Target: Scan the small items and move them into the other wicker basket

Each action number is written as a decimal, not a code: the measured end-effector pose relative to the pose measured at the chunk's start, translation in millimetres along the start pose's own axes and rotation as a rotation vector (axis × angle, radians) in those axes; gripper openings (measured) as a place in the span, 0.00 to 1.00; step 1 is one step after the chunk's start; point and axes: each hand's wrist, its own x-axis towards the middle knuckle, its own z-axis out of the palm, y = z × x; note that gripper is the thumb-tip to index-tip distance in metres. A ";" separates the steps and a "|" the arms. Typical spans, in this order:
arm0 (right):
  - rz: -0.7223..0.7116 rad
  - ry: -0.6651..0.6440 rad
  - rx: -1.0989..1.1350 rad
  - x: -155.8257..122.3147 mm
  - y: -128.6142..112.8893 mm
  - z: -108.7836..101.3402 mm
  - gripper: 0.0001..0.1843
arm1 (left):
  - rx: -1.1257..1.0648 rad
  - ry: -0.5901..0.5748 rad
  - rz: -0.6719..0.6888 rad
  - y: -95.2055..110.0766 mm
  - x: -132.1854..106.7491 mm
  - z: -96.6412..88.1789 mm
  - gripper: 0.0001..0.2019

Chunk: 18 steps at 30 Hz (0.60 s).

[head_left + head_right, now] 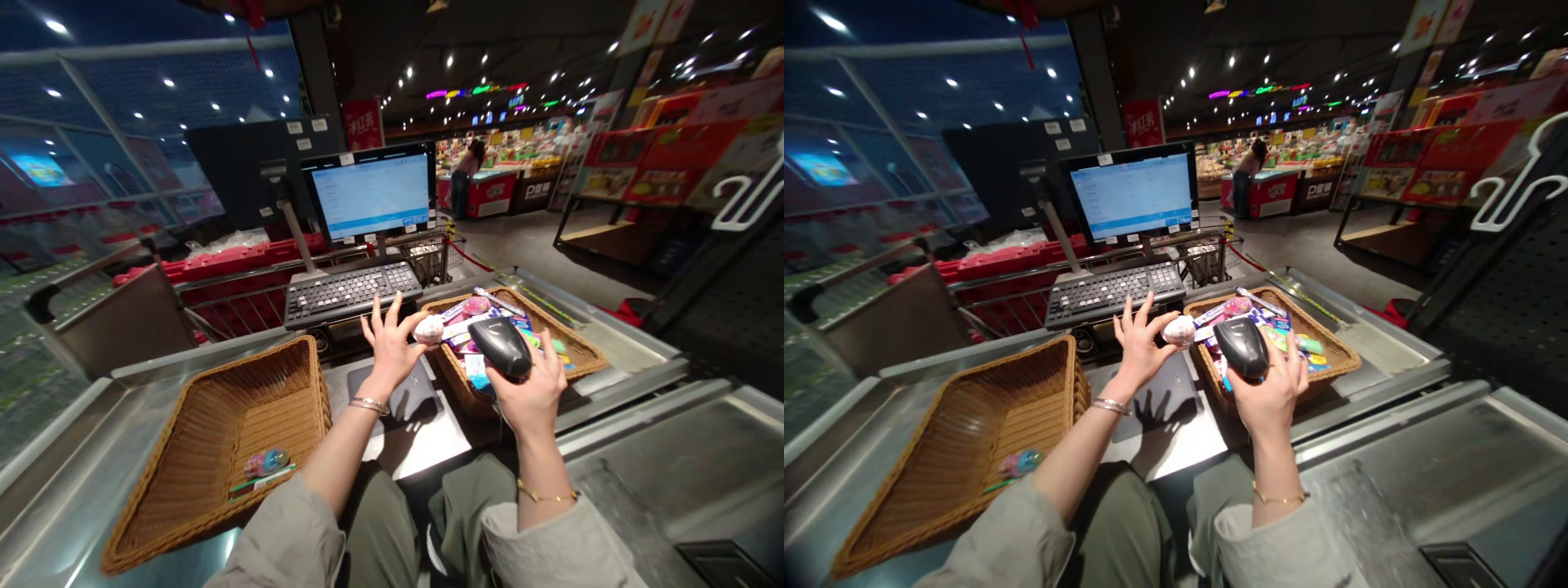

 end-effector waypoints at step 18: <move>0.203 0.216 -0.003 12.1 49.8 -14.1 0.23 | -0.052 -0.227 0.159 89.0 -18.4 71.6 0.38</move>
